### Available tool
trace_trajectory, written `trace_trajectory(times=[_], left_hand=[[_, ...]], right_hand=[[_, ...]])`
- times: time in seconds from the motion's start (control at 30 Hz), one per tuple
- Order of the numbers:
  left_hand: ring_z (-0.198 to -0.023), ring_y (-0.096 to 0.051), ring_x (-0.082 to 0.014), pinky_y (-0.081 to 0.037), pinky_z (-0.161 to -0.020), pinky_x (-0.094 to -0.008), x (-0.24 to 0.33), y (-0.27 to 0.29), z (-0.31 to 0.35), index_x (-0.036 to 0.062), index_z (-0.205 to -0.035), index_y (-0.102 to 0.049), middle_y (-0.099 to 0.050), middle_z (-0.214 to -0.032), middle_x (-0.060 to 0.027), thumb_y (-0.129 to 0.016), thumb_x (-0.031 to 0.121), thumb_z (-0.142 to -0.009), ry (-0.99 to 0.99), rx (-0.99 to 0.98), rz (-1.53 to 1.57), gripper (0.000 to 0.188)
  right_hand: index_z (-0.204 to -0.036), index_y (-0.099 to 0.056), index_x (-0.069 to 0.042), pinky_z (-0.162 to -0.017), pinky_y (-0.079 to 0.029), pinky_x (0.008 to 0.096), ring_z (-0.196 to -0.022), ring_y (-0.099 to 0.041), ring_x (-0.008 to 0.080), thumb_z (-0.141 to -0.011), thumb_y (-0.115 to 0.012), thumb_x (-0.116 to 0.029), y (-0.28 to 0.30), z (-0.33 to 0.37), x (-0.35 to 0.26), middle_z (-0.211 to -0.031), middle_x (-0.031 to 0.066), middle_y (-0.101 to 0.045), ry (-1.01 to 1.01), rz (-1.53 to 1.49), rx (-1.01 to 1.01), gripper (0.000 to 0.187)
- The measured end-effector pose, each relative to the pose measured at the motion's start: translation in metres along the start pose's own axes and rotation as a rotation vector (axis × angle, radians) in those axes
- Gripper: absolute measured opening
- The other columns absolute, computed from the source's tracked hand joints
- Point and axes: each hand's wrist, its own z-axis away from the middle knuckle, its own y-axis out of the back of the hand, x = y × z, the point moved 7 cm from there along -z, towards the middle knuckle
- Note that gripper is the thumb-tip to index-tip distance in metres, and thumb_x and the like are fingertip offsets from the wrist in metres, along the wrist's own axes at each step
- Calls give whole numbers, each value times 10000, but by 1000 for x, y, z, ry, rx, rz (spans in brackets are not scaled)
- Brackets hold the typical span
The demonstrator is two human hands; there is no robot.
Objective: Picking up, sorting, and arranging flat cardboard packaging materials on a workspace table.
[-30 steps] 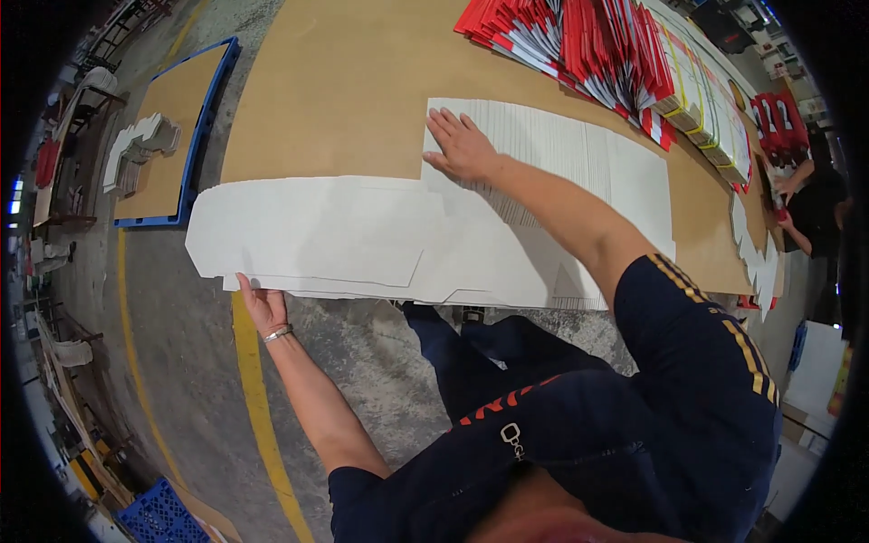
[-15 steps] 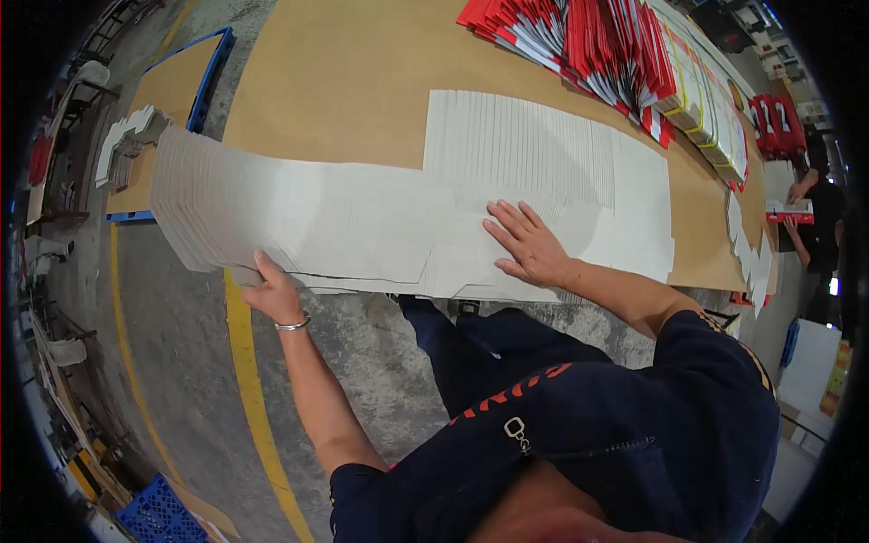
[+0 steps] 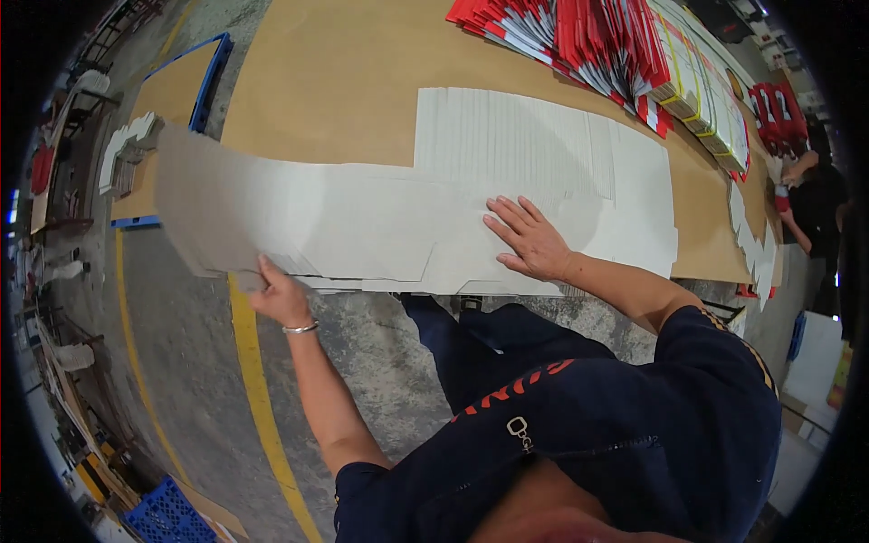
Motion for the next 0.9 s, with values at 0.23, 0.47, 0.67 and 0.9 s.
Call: trace_trajectory(times=[0.23,0.47,0.67,0.9], left_hand=[[-956,-581,-176,-486,-830,-329,-43,-15,-21,-66,-1186,-480,-561,-1165,-145,-580,136,-894,614,-357,1025,369],[-699,-608,-183,-472,-667,-333,2,4,6,-148,-777,-592,-652,-762,-129,-647,179,-851,19,-33,-104,340],[-1038,-534,-165,-457,-882,-322,-41,-15,-16,-84,-1163,-495,-551,-1190,-127,-599,136,-881,684,-408,1077,372],[-751,-603,-177,-486,-694,-316,10,-3,2,-123,-896,-609,-650,-876,-122,-628,95,-849,181,-141,-303,224]], right_hand=[[-1399,-291,-83,-1112,-131,464,-1365,-202,289,-853,-506,-379,-1,1,1,-1475,140,-221,7,11,13,657],[-1398,-289,-83,-1112,-132,462,-1362,-206,292,-852,-505,-376,1,8,5,-1471,143,-226,5,24,-3,656],[-1397,-291,-83,-1111,-138,464,-1358,-214,295,-850,-513,-359,3,11,6,-1465,146,-235,3,10,16,651],[-1397,-292,-84,-1110,-140,466,-1357,-214,300,-846,-518,-352,1,18,12,-1463,143,-241,-11,21,7,653]])
